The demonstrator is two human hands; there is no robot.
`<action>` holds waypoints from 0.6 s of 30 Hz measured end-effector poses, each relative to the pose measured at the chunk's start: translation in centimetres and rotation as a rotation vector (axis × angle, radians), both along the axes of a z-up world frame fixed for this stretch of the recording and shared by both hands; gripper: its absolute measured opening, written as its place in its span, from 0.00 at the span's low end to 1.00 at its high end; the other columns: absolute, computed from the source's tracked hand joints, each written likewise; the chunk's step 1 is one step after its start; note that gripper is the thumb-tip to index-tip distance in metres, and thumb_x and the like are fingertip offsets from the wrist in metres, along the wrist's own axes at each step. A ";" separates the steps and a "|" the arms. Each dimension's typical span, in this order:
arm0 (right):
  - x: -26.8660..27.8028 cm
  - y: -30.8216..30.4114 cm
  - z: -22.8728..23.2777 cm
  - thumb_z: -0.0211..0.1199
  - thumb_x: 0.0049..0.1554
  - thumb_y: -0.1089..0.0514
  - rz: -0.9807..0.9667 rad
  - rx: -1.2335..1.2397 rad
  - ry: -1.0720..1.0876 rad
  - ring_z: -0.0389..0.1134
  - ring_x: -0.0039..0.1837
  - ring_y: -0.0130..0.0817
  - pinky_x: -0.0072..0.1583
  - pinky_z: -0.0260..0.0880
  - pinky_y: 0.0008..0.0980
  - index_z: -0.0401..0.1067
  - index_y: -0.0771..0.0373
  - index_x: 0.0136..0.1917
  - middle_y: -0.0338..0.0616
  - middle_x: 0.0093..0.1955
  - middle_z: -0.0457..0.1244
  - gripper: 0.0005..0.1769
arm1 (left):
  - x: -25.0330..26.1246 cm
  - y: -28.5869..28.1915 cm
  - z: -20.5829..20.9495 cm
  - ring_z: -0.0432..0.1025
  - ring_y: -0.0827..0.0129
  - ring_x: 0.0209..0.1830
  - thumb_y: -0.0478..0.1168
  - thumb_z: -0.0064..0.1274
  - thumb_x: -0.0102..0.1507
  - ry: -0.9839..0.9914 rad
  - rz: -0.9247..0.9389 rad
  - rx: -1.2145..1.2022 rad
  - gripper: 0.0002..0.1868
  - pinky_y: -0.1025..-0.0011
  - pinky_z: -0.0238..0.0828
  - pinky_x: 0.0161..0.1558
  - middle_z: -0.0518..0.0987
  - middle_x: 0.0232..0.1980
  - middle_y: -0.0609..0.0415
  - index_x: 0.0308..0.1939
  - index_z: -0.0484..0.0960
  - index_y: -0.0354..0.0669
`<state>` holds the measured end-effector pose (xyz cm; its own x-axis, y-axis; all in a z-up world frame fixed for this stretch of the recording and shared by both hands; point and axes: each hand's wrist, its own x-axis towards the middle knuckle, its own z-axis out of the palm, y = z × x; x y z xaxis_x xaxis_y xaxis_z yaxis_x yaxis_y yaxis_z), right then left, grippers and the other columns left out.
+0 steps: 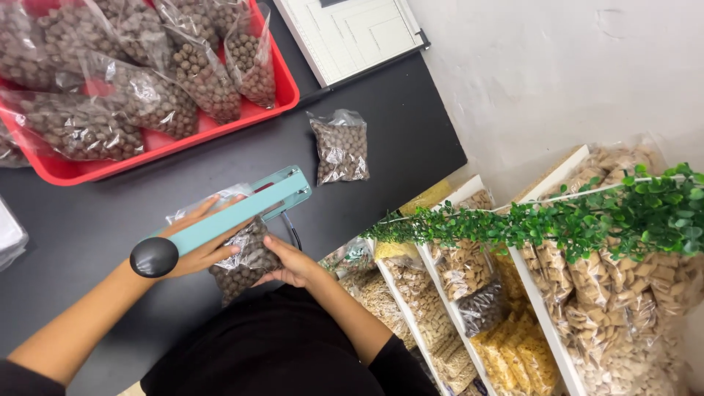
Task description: Sealing plastic bags of snacks using a heat sealer
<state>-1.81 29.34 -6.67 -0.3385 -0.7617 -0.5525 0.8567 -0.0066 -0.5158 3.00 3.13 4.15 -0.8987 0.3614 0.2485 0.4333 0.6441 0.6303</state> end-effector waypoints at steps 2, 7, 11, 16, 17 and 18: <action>-0.1 -0.2 0.2 0.56 0.71 0.40 -0.005 0.008 -0.002 0.59 0.69 0.74 0.57 0.63 0.79 0.43 0.53 0.85 0.74 0.79 0.42 0.39 | -0.5 0.5 -1.2 0.53 0.56 0.79 0.53 0.45 0.70 -0.065 -0.013 -0.005 0.30 0.51 0.44 0.77 0.59 0.81 0.48 0.74 0.68 0.46; -0.1 -0.3 0.3 0.57 0.71 0.38 -0.020 0.047 0.003 0.60 0.67 0.74 0.55 0.65 0.78 0.43 0.53 0.85 0.76 0.79 0.42 0.40 | -1.5 0.3 -2.4 0.50 0.61 0.80 0.58 0.44 0.69 -0.195 -0.033 -0.096 0.35 0.54 0.42 0.78 0.50 0.84 0.52 0.78 0.60 0.52; -0.2 -0.3 -0.1 0.58 0.71 0.38 -0.016 0.066 0.004 0.61 0.68 0.72 0.54 0.68 0.75 0.44 0.53 0.85 0.74 0.79 0.41 0.40 | -1.8 0.3 -3.4 0.50 0.55 0.80 0.62 0.54 0.64 -0.379 -0.018 -0.084 0.45 0.49 0.40 0.79 0.46 0.85 0.51 0.80 0.54 0.54; 0.0 -0.5 0.3 0.59 0.70 0.39 -0.016 0.080 0.017 0.62 0.67 0.70 0.55 0.69 0.74 0.47 0.52 0.85 0.73 0.78 0.45 0.39 | -2.1 -0.2 -1.1 0.45 0.54 0.81 0.65 0.59 0.59 -0.501 0.011 -0.022 0.54 0.47 0.37 0.79 0.42 0.85 0.53 0.82 0.48 0.60; 0.0 -0.5 0.3 0.60 0.70 0.39 -0.015 0.079 0.018 0.63 0.67 0.70 0.55 0.69 0.73 0.47 0.52 0.85 0.73 0.78 0.45 0.39 | -2.2 -0.3 -0.7 0.42 0.55 0.82 0.64 0.60 0.59 -0.505 -0.007 0.001 0.54 0.46 0.35 0.79 0.43 0.86 0.56 0.82 0.48 0.60; -0.1 -0.4 0.4 0.60 0.70 0.40 -0.014 0.078 0.018 0.63 0.66 0.69 0.55 0.70 0.73 0.48 0.53 0.85 0.73 0.78 0.45 0.39 | -2.4 -0.5 -0.3 0.38 0.57 0.84 0.63 0.60 0.59 -0.509 -0.025 0.024 0.54 0.46 0.33 0.78 0.44 0.86 0.59 0.82 0.47 0.60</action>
<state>-1.88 28.91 -6.30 -0.3590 -0.7118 -0.6037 0.8474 0.0226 -0.5305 0.61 2.67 3.84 -0.8992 0.3839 -0.2098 0.0828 0.6202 0.7800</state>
